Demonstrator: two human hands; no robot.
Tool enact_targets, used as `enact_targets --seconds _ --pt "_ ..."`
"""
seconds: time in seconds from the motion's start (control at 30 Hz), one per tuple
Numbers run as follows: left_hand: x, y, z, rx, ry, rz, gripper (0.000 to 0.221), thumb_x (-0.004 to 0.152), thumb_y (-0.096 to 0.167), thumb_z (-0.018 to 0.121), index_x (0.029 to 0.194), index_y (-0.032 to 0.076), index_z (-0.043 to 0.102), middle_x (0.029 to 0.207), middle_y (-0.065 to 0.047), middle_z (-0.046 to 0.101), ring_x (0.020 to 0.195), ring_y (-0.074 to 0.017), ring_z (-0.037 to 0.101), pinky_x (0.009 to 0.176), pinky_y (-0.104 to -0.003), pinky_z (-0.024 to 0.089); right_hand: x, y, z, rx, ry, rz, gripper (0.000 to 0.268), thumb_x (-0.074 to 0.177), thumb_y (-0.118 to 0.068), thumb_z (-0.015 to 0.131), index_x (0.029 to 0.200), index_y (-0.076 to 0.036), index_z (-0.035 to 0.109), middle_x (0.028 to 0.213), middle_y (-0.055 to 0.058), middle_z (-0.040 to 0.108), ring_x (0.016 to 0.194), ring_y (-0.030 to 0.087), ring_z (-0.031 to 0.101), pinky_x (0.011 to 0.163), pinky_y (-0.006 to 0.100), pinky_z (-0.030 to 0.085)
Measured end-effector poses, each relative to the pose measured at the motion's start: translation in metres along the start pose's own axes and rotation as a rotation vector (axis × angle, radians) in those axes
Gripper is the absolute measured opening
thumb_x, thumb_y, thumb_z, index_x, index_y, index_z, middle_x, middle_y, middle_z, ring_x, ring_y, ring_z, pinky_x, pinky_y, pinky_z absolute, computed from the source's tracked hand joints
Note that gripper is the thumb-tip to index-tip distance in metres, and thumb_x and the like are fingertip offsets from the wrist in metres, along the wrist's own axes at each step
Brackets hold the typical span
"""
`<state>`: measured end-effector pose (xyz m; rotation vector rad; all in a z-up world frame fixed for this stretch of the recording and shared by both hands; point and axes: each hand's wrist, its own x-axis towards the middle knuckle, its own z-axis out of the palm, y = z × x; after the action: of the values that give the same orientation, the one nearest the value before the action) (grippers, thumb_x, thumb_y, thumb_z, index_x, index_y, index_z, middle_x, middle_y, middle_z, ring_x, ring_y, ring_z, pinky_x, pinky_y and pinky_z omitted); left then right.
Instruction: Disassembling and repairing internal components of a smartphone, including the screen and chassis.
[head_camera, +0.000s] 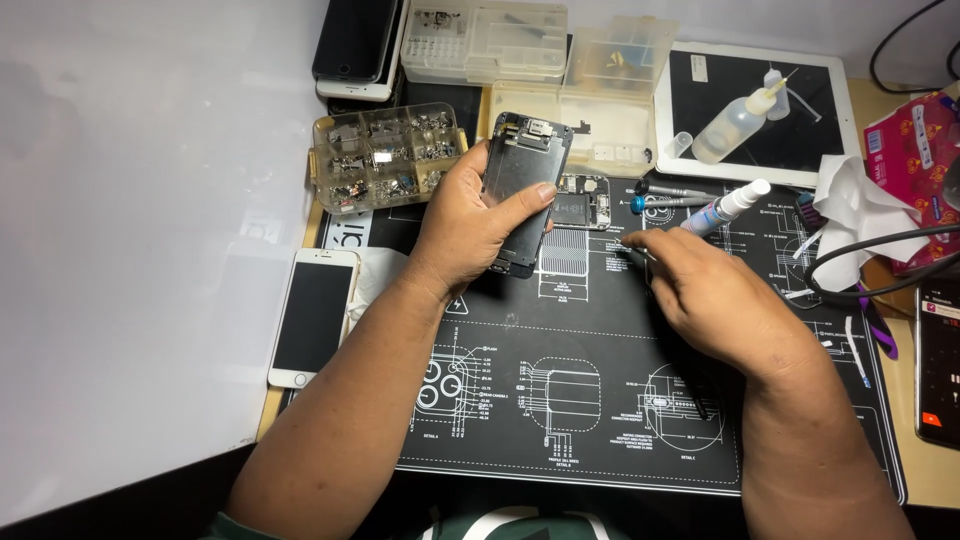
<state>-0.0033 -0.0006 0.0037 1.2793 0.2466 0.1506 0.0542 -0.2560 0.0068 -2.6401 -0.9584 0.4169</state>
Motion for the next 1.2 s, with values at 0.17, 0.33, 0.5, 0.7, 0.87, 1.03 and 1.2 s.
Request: enact_targets --seconds 0.17,0.33,0.5,0.7,0.87,1.03,1.2 --pt "0.000 -0.001 0.002 -0.021 -0.021 -0.024 0.040 0.083 0.010 0.077 0.119 0.005 0.061 0.103 -0.012 0.074 0.075 -0.0194 0.074 0.066 -0.032 0.067 0.005 0.000 0.006 -0.091 0.003 0.075 0.049 0.092 -0.014 0.051 0.138 -0.027 0.056 0.120 0.005 0.060 0.099 0.033 0.066 0.085 0.048 0.055" --pt "0.001 -0.008 0.001 0.003 -0.036 0.026 0.040 0.082 0.013 0.078 0.119 0.006 0.063 0.107 -0.009 0.075 0.088 -0.0170 0.074 0.079 -0.031 0.067 0.008 -0.009 0.007 -0.151 -0.026 0.153 0.043 0.098 -0.024 0.049 0.139 -0.031 0.056 0.115 0.004 0.059 0.086 0.039 0.067 0.076 0.054 0.056" --pt "0.000 -0.006 0.002 -0.021 -0.053 0.017 0.038 0.083 0.011 0.078 0.117 0.005 0.062 0.101 -0.010 0.074 0.075 -0.0179 0.074 0.067 -0.032 0.067 0.006 -0.019 0.000 -0.209 -0.093 0.222 0.053 0.097 -0.022 0.047 0.146 -0.043 0.053 0.105 0.003 0.057 0.079 0.033 0.065 0.066 0.050 0.055" --pt "-0.001 -0.005 0.002 -0.017 -0.060 0.031 0.035 0.084 0.011 0.077 0.116 0.006 0.063 0.099 -0.009 0.074 0.072 -0.0171 0.074 0.065 -0.031 0.067 0.006 -0.018 0.001 -0.272 -0.168 0.230 0.068 0.096 -0.018 0.045 0.155 -0.050 0.040 0.101 0.004 0.051 0.076 0.033 0.063 0.067 0.050 0.053" --pt "0.000 -0.006 0.001 0.009 -0.051 0.039 0.037 0.083 0.014 0.078 0.116 0.007 0.063 0.100 -0.008 0.075 0.076 -0.0158 0.074 0.068 -0.030 0.066 0.006 -0.021 -0.002 -0.274 -0.198 0.257 0.067 0.097 -0.020 0.042 0.156 -0.052 0.039 0.101 0.004 0.053 0.080 0.032 0.064 0.071 0.049 0.054" --pt "-0.001 -0.005 0.001 0.047 -0.044 0.028 0.039 0.082 0.016 0.078 0.118 0.008 0.064 0.102 -0.007 0.076 0.082 -0.0164 0.075 0.072 -0.031 0.067 0.003 -0.024 -0.004 -0.286 -0.233 0.275 0.072 0.095 -0.018 0.040 0.158 -0.052 0.033 0.106 0.004 0.053 0.084 0.035 0.065 0.076 0.051 0.054" --pt "0.002 -0.011 0.000 0.004 -0.066 0.071 0.037 0.083 0.014 0.078 0.116 0.007 0.063 0.101 -0.008 0.075 0.078 -0.0165 0.074 0.071 -0.031 0.066 -0.002 -0.028 -0.010 -0.184 -0.226 0.296 0.064 0.097 -0.020 0.039 0.155 -0.046 0.041 0.109 0.001 0.062 0.097 0.028 0.066 0.083 0.042 0.054"
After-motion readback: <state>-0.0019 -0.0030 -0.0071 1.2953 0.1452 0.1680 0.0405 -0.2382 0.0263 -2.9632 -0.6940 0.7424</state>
